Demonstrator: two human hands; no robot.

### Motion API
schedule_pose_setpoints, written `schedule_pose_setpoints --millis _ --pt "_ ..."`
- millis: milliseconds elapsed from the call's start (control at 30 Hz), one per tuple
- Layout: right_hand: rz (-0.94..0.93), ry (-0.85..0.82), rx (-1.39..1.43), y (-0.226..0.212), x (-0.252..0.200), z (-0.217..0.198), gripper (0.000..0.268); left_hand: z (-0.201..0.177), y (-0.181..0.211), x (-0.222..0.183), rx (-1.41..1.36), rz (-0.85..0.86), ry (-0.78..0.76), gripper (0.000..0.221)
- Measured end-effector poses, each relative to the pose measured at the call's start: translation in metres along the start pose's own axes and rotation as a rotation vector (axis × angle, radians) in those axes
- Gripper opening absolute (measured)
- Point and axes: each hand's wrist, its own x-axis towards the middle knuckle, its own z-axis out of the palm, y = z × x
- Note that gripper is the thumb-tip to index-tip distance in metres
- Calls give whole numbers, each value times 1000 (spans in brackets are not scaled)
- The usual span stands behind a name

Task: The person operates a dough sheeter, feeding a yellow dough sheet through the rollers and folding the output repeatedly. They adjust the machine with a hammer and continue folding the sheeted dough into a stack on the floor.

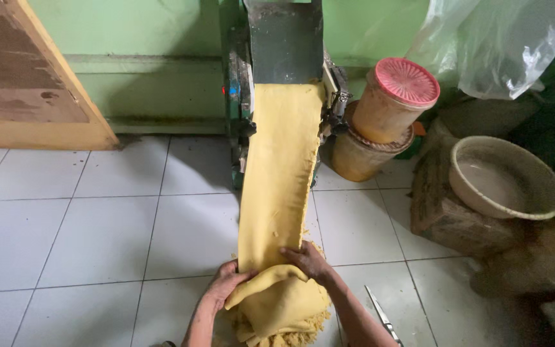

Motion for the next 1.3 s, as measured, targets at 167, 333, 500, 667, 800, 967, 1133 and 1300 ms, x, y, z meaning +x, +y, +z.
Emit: schedule_pose_setpoints --millis 167,333,500,667,800,967,1133,1300 --pt "13 -164 55 5 -5 -38 40 36 25 -8 349 64 -47 92" --pt "43 -175 189 41 -15 -64 50 66 18 -7 196 -66 -119 93" --pt "-22 -124 225 71 -5 -79 49 102 -19 6 86 -89 -52 92" --pt "36 -92 352 76 0 -72 45 107 -38 29 -60 100 -132 89" --pt "35 -123 416 70 -16 -61 45 89 -55 40 25 -98 83 85" --pt "43 -106 360 67 -30 -45 48 74 -77 33 -25 -174 96 87" --pt "64 -161 405 65 -40 -55 46 81 -55 11 -100 -94 -124 93" --pt "18 -187 452 83 -36 -67 41 81 -44 13 -35 -75 -237 89"
